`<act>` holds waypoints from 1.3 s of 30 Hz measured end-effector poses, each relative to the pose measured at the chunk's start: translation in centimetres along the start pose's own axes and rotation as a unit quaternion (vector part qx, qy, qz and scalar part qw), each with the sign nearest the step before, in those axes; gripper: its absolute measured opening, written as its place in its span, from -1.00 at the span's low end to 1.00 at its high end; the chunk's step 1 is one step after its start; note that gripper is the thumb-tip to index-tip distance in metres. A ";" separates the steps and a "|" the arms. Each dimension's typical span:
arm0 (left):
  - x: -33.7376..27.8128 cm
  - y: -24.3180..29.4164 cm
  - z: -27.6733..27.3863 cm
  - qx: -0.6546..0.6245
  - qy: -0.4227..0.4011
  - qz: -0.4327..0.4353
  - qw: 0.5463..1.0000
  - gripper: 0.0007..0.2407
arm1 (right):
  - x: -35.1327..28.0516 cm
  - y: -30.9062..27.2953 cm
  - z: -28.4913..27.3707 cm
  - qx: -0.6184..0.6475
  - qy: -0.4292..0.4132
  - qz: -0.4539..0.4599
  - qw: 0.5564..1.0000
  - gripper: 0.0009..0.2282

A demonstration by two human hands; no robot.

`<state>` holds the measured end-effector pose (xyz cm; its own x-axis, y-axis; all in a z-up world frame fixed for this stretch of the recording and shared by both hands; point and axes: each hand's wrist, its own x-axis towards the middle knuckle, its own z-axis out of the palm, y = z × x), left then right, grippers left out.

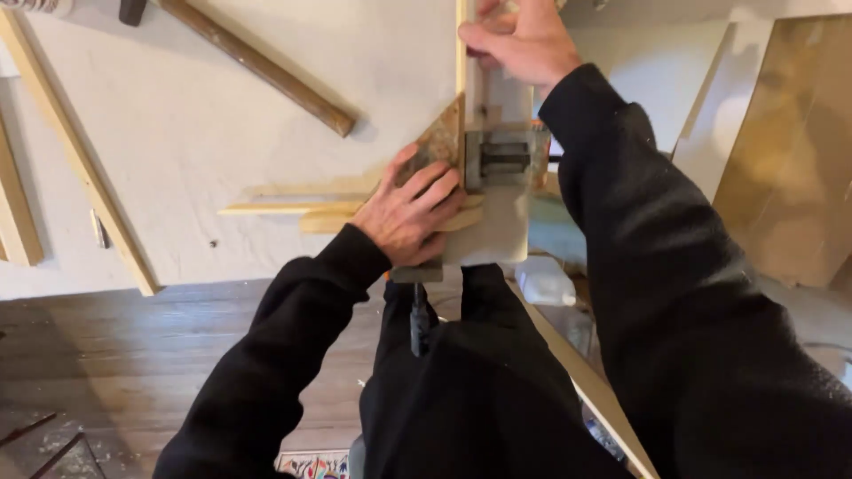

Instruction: The person fits mitered wood frame strips together and holds them in a corner vise, applies wood glue to a joint, presses the pieces together, and taps fasteners into the joint with a hammer while the corner stays clamped.

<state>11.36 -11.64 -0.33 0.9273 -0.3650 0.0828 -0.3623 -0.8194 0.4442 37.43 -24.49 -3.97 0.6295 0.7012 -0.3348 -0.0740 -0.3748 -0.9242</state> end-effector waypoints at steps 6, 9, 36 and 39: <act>0.1 -0.2 0.1 0.033 -0.009 0.016 0.999 -0.51 | 0.9 1.2 -0.1 0.120 -0.056 0.036 0.991 -0.76; 0.4 -0.3 -0.2 0.039 -0.027 0.021 0.999 -0.55 | 1.3 0.5 -0.2 0.067 -0.057 0.066 0.994 -0.79; 0.1 0.5 0.5 0.021 -0.009 -0.004 1.000 -0.56 | -16.6 6.1 -11.8 -0.447 -0.051 -0.291 0.844 -0.59; 0.2 0.4 0.5 0.049 0.001 0.005 0.999 -0.60 | -17.5 8.9 -12.1 -0.460 -0.025 -0.323 0.827 -0.70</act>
<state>11.34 -12.27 -0.56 0.9240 -0.3721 0.0878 -0.3781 -0.8553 0.3543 35.15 -47.44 -4.16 0.2730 0.9509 0.1456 0.8991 -0.1984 -0.3901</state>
